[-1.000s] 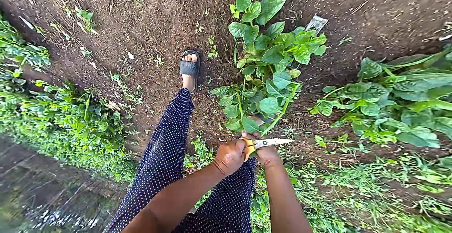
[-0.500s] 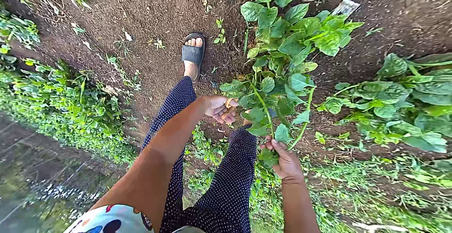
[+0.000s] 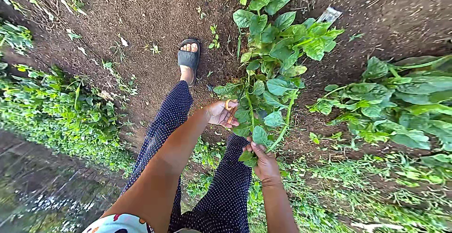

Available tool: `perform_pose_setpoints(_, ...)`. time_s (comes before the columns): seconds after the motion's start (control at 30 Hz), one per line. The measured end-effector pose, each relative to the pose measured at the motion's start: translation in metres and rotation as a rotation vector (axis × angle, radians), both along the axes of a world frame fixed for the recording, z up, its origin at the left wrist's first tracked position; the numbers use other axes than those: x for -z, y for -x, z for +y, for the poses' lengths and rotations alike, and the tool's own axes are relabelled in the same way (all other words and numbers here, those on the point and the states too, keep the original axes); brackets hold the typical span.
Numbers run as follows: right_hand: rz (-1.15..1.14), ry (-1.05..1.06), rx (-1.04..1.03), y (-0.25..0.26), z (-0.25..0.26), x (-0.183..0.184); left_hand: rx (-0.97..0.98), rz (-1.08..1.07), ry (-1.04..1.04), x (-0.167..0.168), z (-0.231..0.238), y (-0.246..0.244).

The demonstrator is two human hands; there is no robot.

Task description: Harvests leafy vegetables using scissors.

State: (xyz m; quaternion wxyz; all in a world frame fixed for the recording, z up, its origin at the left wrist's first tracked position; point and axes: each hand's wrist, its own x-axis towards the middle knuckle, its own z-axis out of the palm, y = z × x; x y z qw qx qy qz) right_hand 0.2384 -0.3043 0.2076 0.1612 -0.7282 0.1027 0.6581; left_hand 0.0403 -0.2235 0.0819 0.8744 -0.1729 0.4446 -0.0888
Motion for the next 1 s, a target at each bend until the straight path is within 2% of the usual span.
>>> perform_pose_setpoints(0.3,-0.066,0.021,-0.123,0.003,-0.01,-0.001,0.004,0.083,-0.013,0.007,-0.013,-0.002)
perform_pose_setpoints(0.53,-0.089,0.045,-0.182,0.005,-0.008,-0.005,0.216,0.023,-0.067,0.008,0.001,-0.001)
perform_pose_setpoints(0.67,-0.108,0.049,-0.224,0.008,-0.004,-0.006,0.173,0.063,-0.041,0.013,-0.006,-0.004)
perform_pose_setpoints(1.0,-0.127,0.047,-0.268,0.003,-0.006,-0.012,0.212,0.07,-0.07,0.005,-0.007,-0.002)
